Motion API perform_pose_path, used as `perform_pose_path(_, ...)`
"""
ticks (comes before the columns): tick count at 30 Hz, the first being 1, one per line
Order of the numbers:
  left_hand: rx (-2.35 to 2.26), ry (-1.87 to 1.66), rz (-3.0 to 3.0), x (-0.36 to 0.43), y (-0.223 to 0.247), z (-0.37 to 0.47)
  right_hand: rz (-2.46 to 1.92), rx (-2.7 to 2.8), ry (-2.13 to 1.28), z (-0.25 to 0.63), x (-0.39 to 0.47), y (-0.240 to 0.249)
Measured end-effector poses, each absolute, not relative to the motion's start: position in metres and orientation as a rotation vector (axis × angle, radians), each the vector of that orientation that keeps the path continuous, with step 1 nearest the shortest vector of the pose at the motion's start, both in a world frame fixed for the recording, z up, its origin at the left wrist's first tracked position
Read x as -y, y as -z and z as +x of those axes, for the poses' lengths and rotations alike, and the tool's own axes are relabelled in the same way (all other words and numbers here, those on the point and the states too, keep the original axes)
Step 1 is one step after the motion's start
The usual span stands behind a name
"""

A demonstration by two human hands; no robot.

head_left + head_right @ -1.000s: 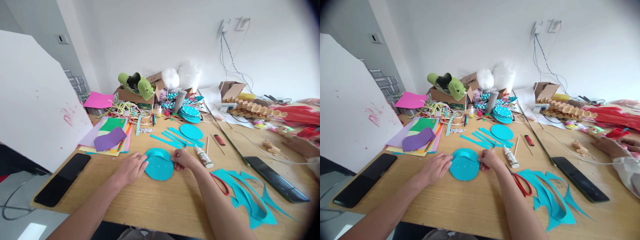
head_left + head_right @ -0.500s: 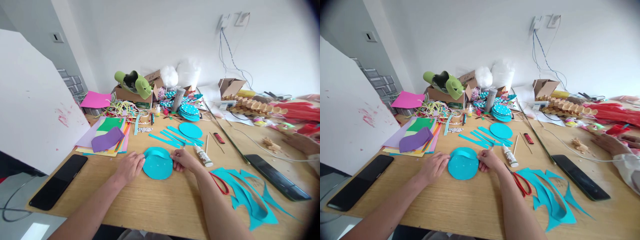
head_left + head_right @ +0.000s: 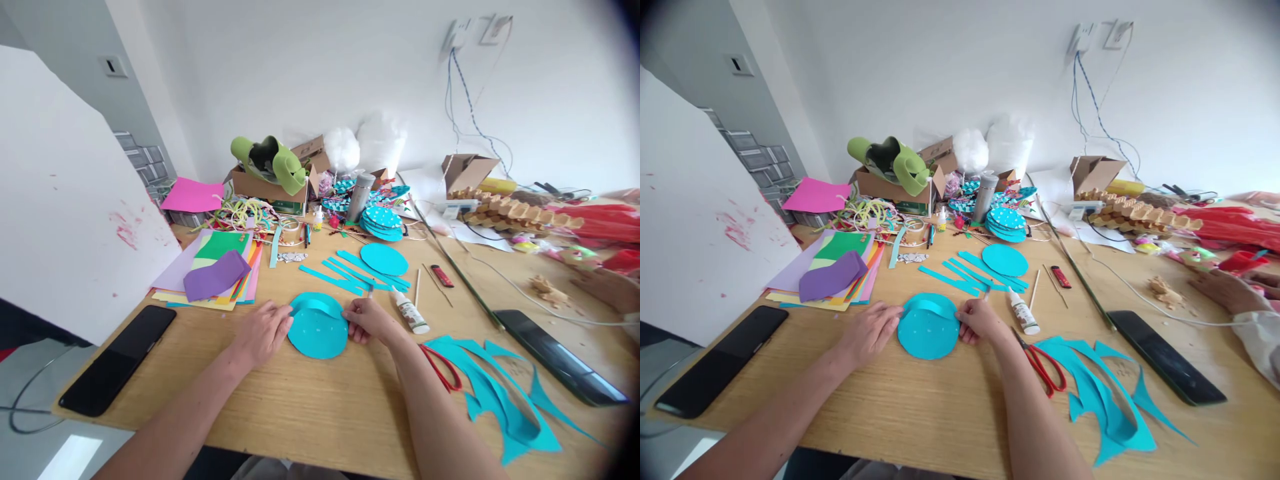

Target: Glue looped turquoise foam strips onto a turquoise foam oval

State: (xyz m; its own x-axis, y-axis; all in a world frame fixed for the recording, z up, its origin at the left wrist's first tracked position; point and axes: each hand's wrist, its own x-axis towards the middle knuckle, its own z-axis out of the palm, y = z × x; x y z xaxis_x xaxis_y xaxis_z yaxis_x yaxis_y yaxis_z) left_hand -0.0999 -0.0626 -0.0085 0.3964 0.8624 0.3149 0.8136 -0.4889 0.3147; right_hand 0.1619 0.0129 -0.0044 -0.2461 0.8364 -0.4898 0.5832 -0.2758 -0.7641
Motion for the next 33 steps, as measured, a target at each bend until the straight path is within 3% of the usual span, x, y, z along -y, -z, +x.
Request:
perform_pose_path(14,-1.517,-0.664,2.542,0.064,0.003,-0.097,-1.776,1.727,-1.502,0.163,-0.015,0.009)
perform_pose_path(33,-1.464,-0.989,2.173,0.055,0.011,-0.106,-1.729,1.706,-1.506,0.165,-0.014,0.010)
